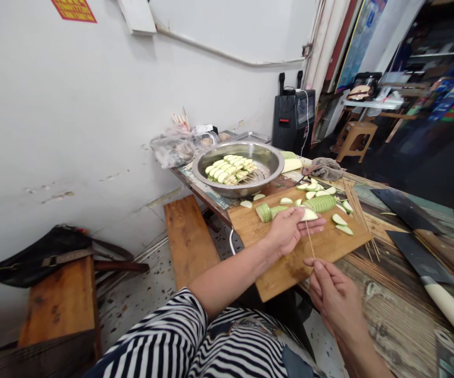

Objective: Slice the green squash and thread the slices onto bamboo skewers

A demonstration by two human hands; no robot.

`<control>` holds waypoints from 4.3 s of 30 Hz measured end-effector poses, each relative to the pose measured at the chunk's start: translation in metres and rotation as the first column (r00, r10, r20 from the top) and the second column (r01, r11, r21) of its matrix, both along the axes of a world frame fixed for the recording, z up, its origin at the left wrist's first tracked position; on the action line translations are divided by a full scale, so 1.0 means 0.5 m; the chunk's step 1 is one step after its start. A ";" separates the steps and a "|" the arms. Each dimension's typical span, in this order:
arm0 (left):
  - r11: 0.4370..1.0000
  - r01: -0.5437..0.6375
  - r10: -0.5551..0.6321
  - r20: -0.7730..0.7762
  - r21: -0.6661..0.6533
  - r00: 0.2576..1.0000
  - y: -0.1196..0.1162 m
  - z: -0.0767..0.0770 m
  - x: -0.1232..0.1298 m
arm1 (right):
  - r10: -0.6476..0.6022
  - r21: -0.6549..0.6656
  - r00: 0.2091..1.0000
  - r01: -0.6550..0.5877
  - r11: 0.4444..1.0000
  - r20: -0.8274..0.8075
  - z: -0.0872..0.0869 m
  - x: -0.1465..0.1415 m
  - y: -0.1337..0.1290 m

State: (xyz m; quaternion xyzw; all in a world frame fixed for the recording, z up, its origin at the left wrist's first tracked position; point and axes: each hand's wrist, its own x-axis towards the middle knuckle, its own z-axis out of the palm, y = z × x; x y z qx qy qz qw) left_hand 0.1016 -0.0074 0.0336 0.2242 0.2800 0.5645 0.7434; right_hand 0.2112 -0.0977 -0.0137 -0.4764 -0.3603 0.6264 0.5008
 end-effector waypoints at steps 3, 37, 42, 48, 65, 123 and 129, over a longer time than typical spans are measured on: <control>1.000 0.014 -0.013 0.033 -0.015 0.999 0.002 0.001 -0.006 | 0.045 -0.012 0.986 -0.048 0.999 -0.157 0.014 -0.006 0.004; 1.000 0.011 -0.011 0.024 -0.009 1.000 -0.013 -0.006 0.015 | 0.016 0.057 0.977 -0.004 0.998 -0.214 0.024 -0.027 0.021; 0.997 0.039 -0.040 -0.018 -0.074 0.999 -0.015 -0.004 0.016 | 0.041 0.089 0.974 -0.022 0.996 -0.223 0.038 -0.023 0.047; 0.992 -0.112 0.110 0.027 0.055 0.994 0.016 0.016 -0.013 | 0.090 0.114 0.976 -0.114 0.987 0.199 0.040 0.000 0.040; 0.994 0.111 -0.107 -0.139 0.022 0.985 -0.048 -0.036 0.025 | 0.030 0.146 0.957 -0.075 0.986 0.289 0.002 -0.001 0.029; 0.982 -0.101 0.101 -0.008 -0.159 0.995 -0.013 -0.032 -0.144 | 0.256 0.047 0.782 -0.342 0.939 0.569 -0.004 0.013 -0.054; 0.986 -0.099 0.094 -0.041 -0.135 0.995 -0.016 -0.028 -0.140 | 0.252 0.053 0.794 -0.336 0.940 0.553 -0.005 0.012 -0.054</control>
